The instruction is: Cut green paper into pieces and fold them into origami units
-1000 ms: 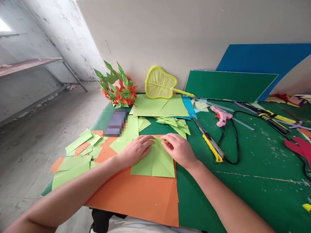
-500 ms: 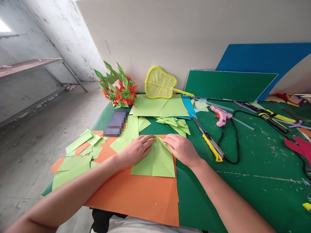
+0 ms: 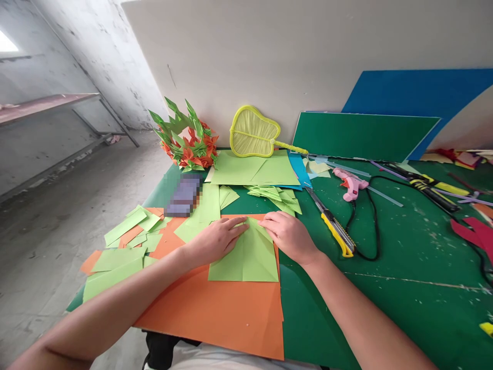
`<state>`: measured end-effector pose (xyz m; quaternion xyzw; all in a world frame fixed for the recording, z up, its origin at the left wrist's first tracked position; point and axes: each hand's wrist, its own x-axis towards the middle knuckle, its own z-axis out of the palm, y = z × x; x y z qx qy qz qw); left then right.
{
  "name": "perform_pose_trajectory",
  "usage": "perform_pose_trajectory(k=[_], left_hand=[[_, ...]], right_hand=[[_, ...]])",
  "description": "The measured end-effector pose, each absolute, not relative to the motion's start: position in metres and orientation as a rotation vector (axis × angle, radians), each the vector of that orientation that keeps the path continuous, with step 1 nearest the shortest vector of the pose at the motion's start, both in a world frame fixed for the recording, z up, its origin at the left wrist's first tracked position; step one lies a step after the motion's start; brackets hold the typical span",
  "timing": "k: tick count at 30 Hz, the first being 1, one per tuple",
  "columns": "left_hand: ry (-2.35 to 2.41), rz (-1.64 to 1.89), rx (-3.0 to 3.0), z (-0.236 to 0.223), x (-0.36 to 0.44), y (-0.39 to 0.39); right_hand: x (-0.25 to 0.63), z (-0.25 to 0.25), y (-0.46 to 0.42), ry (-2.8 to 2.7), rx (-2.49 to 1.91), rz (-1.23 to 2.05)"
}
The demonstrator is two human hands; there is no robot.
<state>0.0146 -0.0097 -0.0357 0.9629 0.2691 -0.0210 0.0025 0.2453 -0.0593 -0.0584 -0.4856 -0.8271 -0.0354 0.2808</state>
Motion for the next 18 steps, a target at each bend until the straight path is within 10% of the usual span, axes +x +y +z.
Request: perform_pose_trajectory(k=[18], left_hand=[[0.761,0.271,2.971,-0.046,0.017,-0.006]], right_hand=[[0.246,-0.05,-0.06,-2.427,-1.244,-0.009]])
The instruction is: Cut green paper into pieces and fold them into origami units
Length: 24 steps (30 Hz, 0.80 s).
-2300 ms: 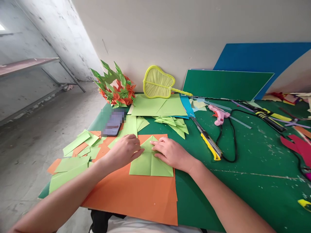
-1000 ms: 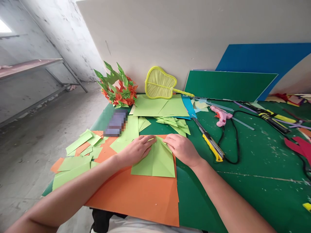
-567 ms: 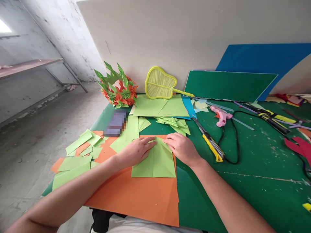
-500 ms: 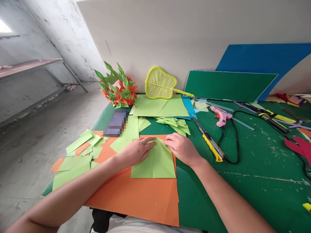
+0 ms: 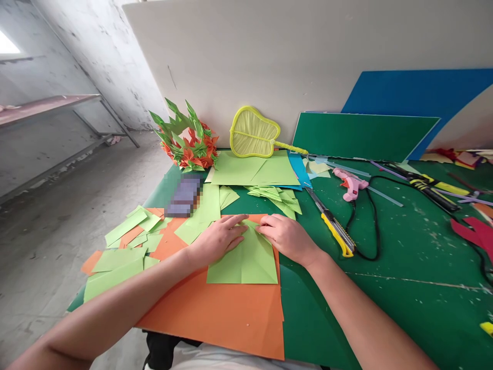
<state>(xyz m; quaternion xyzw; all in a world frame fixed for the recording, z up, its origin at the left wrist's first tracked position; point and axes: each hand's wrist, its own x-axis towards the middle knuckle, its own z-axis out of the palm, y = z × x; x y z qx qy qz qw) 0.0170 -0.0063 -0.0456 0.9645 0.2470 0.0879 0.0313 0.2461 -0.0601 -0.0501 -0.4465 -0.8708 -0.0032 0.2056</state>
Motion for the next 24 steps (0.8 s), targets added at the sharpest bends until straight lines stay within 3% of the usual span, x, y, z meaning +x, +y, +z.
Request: perform_pose_trajectory(k=[24], left_hand=[[0.755,0.216,3.034,-0.042,0.0198,-0.01]], right_hand=[[0.248,-0.0499,-0.059,-2.415,-1.247,0.094]])
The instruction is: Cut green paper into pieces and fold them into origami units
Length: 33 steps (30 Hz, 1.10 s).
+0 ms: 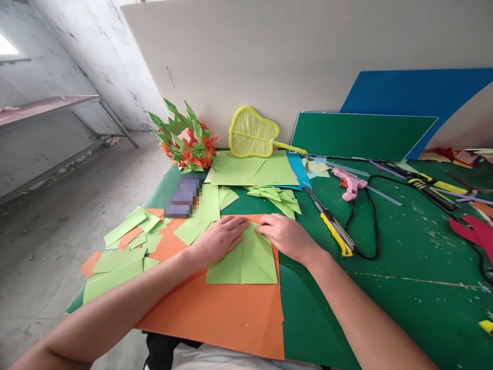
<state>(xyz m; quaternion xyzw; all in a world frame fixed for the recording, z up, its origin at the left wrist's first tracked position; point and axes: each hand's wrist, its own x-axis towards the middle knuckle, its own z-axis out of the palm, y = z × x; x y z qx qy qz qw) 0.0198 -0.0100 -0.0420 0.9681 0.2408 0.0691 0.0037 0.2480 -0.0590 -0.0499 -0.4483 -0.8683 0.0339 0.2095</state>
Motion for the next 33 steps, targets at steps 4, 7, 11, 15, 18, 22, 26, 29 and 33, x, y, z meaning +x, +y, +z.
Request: perform_pose_trajectory(k=[4,7,11,15,18,22,26,29,33], left_hand=[[0.789,0.153,3.038,-0.041,0.02,-0.012],[0.83,0.133,3.021,-0.04,0.02,-0.012],[0.875,0.102,3.024,-0.04,0.021,-0.013],[0.853,0.098,3.047,-0.039,0.021,-0.013],[0.865,0.12,3.035,-0.04,0.021,-0.014],[0.867,0.116,3.035,-0.04,0.022,-0.014],[0.861,0.107,3.058,-0.041,0.022,-0.014],[0.84,0.081,3.098,-0.042,0.021,-0.014],[0.822,0.015,3.13,-0.042,0.019,-0.013]], right_hand=[[0.248,-0.049,-0.058,-2.42,-1.258,0.098],[0.248,-0.048,-0.058,-2.416,-1.245,0.085],[0.248,-0.048,-0.058,-2.426,-1.253,0.091],[0.248,-0.048,-0.058,-2.432,-1.266,0.101],[0.249,-0.048,-0.058,-2.429,-1.25,0.109],[0.25,-0.047,-0.058,-2.425,-1.237,0.112],[0.248,-0.043,-0.058,-2.441,-1.236,0.108],[0.246,-0.039,-0.059,-2.473,-1.244,0.096],[0.244,-0.035,-0.061,-2.466,-1.269,0.174]])
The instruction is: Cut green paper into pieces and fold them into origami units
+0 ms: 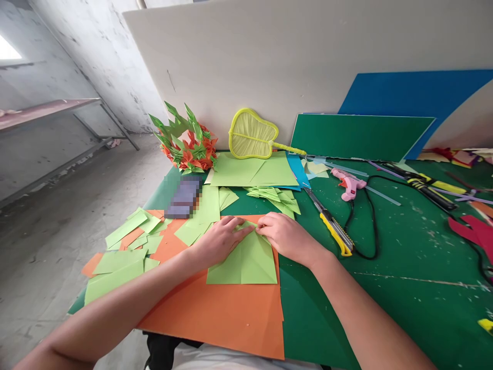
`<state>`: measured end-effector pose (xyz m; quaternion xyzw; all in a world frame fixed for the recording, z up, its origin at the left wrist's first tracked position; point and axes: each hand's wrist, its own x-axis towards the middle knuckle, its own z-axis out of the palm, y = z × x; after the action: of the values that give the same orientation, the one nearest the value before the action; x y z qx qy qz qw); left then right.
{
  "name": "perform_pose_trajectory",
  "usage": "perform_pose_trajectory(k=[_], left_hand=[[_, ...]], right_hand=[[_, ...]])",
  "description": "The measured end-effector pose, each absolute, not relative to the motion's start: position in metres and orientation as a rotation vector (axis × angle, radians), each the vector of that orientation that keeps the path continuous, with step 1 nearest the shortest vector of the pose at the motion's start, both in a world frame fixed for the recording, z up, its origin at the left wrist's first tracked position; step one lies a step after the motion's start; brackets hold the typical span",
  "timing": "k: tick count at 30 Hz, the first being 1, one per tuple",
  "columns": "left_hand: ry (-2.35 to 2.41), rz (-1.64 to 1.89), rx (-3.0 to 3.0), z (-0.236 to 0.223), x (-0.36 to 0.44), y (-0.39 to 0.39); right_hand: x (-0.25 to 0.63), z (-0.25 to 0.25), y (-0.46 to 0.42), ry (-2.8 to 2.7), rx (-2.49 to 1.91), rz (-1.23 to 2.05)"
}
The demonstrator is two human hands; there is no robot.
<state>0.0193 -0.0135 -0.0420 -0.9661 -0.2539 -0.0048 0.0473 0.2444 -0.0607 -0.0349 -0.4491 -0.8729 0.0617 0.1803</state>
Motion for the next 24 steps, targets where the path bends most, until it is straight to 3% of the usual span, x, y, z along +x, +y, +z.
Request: perform_pose_trajectory(k=[24], left_hand=[[-0.834,-0.076,-2.955,-0.043,0.018,-0.014]], right_hand=[[0.228,-0.046,-0.057,-2.421,-1.55,0.121]])
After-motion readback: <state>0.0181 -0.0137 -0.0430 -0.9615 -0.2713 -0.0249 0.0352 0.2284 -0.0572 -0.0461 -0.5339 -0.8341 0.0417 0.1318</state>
